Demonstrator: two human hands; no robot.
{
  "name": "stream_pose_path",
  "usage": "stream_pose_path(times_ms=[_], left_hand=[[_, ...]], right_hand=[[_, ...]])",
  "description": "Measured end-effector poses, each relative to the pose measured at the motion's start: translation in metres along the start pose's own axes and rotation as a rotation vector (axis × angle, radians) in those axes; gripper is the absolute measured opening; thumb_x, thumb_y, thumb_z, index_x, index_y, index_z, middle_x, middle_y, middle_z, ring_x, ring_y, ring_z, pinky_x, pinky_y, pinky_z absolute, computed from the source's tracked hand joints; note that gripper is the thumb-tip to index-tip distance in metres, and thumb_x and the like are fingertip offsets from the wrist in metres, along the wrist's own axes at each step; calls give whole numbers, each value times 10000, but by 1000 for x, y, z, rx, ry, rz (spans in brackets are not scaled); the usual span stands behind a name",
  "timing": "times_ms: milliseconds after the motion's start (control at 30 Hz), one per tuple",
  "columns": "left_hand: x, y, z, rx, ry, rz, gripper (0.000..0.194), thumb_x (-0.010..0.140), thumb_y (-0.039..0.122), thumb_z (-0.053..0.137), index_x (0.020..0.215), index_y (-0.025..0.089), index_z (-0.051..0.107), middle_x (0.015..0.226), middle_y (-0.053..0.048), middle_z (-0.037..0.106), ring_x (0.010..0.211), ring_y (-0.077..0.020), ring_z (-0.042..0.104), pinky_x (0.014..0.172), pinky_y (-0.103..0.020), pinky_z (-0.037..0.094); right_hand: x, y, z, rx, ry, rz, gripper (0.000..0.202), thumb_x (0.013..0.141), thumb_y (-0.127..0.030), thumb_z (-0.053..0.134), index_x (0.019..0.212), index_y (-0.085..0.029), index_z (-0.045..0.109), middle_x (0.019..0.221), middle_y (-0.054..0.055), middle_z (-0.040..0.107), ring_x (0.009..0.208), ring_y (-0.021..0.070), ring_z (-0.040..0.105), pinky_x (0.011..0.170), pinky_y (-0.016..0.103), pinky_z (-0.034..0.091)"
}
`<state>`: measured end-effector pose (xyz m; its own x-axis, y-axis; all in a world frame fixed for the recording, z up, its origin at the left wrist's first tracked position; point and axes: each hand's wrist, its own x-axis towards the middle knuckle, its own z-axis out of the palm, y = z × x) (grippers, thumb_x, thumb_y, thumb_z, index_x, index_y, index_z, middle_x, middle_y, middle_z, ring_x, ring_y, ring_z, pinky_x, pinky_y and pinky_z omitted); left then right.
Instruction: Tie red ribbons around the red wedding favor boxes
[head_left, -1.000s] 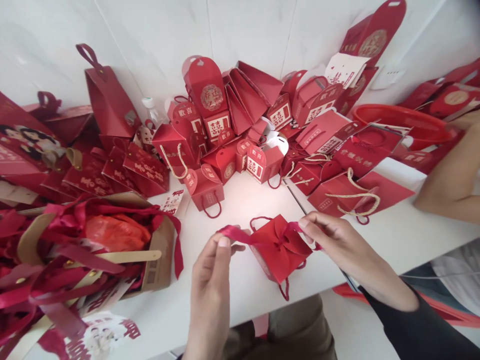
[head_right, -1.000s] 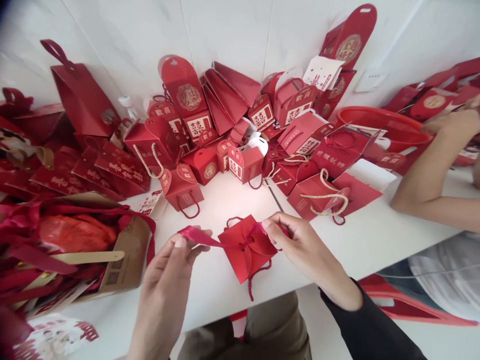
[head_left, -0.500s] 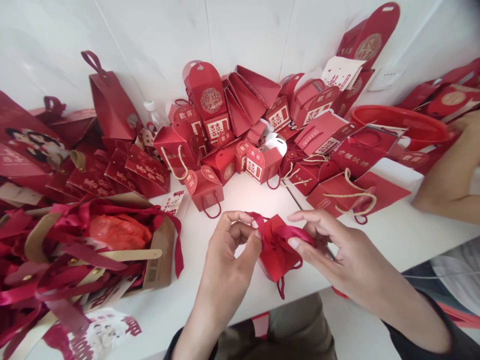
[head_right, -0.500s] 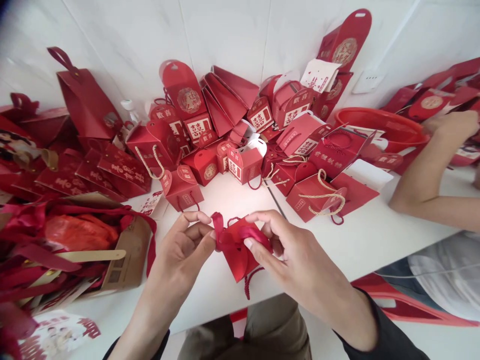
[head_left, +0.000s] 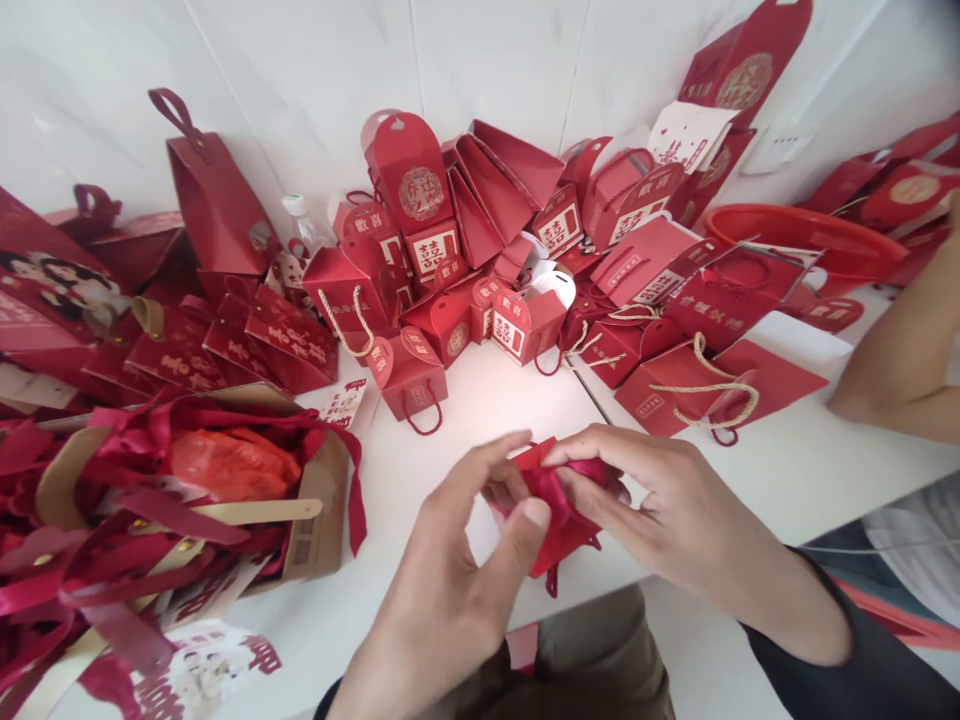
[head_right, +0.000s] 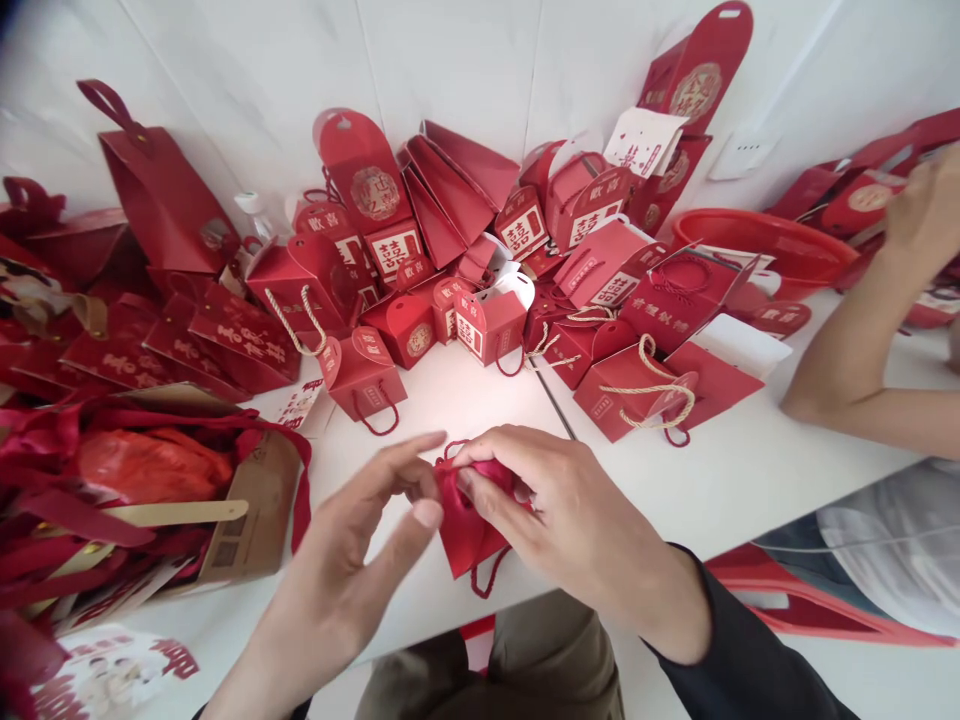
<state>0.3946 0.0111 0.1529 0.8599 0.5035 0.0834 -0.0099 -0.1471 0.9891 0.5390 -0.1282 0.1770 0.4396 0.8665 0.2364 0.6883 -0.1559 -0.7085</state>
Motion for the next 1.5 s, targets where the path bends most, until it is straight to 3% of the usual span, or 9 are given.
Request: stream_pose_path(times_ms=[100,233,433,633,800,1033,1233,1333,1500], left_hand=[[3,-4,1,77,-115,11,175,951,305,665,1085,244,760,874,-40,679,825,-198,590,808,-303,464],[7,-12,3,43,19,22,151,962,310,654,852,225,714,805,-15,638,778,-174,568,774,-290,451],[1,-20,-5,-17,235,37,140,980,354,648,905,238,673,1116,-42,685,1093,-207,616,955,-297,450],[0,-16,-5,-227,217,-100,273,966,472,644,902,207,635,945,-65,762,832,-202,681,794,-315,532],[2,-18,2,-216,203,-99,241,980,449,629,916,217,621,723,-5,718,659,-147,645,664,-252,509],[10,-18,-4,112,258,-25,251,1005,413,578,856,217,626,732,-2,696,722,-150,642,686,-239,481],[10,-29,-18,85,268,-133,336,984,454,585,758,206,575,634,30,574,583,-118,517,558,-217,407],[2,-31,-18,4,309,-201,341,971,475,609,767,205,567,623,47,550,544,-99,450,527,-202,384],[-5,-27,-14,-110,329,-163,259,963,444,655,881,202,611,765,15,662,679,-110,555,668,-200,471]], right_hand=[[1,-1,-1,10,5,25,160,1007,-288,571,1045,-273,726,969,15,779,815,173,734,694,240,582],[1,2,-5,-1,27,49,152,1012,-331,603,1052,-299,745,997,-7,788,826,164,745,682,217,583],[-2,18,-16,-173,67,119,184,989,-364,614,1095,-296,747,922,2,776,648,160,686,535,239,524],[-5,31,-15,-196,-79,106,183,992,-311,562,956,-265,735,949,40,722,732,181,689,657,297,553],[-5,30,-11,-289,-54,-17,202,957,-288,576,909,-243,767,932,79,641,835,232,673,763,375,550],[-7,13,-12,-96,-196,236,127,960,-266,591,941,-290,714,856,-36,720,579,130,603,525,261,452],[-10,17,9,-184,-366,267,111,932,-174,667,867,-256,703,865,-23,710,701,163,640,619,277,458],[-12,21,11,-173,-339,247,119,948,-161,650,905,-257,705,930,-11,690,779,168,651,665,280,468],[-13,18,1,-74,-259,262,125,980,-217,586,984,-269,700,918,-26,707,719,137,645,617,252,472]])
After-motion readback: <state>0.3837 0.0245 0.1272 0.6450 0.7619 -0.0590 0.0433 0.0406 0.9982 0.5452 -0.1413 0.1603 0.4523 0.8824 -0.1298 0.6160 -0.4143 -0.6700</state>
